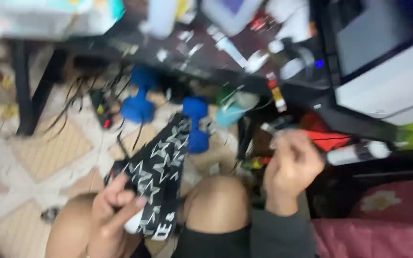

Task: Repairing and detailing a sneaker by applying adhesive or paint with a cotton swab and attaching a patch.

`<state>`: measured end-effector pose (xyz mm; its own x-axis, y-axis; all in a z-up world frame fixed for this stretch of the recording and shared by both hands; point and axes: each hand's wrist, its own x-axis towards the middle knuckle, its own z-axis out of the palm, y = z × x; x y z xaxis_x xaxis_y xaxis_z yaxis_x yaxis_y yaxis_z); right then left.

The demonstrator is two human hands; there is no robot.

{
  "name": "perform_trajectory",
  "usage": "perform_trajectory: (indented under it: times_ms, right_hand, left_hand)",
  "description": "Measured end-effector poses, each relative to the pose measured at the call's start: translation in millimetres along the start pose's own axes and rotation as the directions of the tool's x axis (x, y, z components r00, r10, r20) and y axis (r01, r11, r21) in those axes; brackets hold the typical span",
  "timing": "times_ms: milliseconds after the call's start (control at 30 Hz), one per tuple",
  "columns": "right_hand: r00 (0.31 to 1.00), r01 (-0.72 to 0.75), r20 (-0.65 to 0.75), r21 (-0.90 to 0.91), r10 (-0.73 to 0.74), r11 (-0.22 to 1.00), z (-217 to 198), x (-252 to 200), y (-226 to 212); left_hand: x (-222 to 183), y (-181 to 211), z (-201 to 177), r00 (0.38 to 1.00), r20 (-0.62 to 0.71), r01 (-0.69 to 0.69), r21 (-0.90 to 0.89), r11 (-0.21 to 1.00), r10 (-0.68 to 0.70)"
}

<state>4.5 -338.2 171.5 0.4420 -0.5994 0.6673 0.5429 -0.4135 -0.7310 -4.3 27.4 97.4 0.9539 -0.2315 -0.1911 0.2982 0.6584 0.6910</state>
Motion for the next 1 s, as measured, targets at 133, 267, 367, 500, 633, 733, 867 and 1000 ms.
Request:
perform_trajectory:
  times_ms: [133, 267, 367, 500, 633, 733, 867, 1000]
  right_hand:
    - [0.988, 0.143, -0.008, -0.354, -0.156, 0.924, 7.6, 115.6, -18.7]
    - [0.944, 0.298, 0.273, -0.453, -0.187, 0.840, 11.9, 177.3, -2.9]
    - [0.895, 0.328, 0.434, -0.479, -0.105, 0.814, 13.9, 191.3, 9.4]
    - [0.873, 0.309, 0.486, -0.516, -0.024, 0.799, 20.4, 195.6, 14.0]
    - [0.855, 0.234, 0.509, -0.551, 0.101, 0.801, 20.6, 199.7, 13.2]
    - [0.861, 0.239, 0.503, -0.529, 0.074, 0.814, 20.8, 199.4, 12.6]
    - [0.865, 0.239, 0.498, -0.511, 0.057, 0.826, 22.7, 199.4, 10.8]
    - [0.867, 0.243, 0.497, -0.489, 0.039, 0.837, 20.3, 202.6, 12.9]
  left_hand:
    - [15.7, -14.8, -32.6, 0.997, -0.005, 0.076, 0.134, 0.988, -0.076]
    - [25.2, -34.8, -66.2, 0.997, -0.018, 0.082, 0.233, 0.969, -0.080]
    - [27.9, -29.9, -63.5, 0.995, -0.051, 0.094, 0.351, 0.931, -0.081]
    - [32.3, -30.8, -65.0, 0.979, -0.163, 0.177, 0.410, 0.895, -0.119]
    - [35.0, -42.1, -71.0, 0.982, -0.175, 0.134, 0.396, 0.909, -0.068]
    - [35.6, -42.6, -66.7, 0.974, -0.215, 0.150, 0.352, 0.924, -0.076]
    - [36.8, -39.7, -65.4, 0.980, -0.179, 0.152, 0.374, 0.915, -0.089]
    - [37.5, -40.7, -67.4, 0.982, -0.167, 0.149, 0.417, 0.896, -0.086]
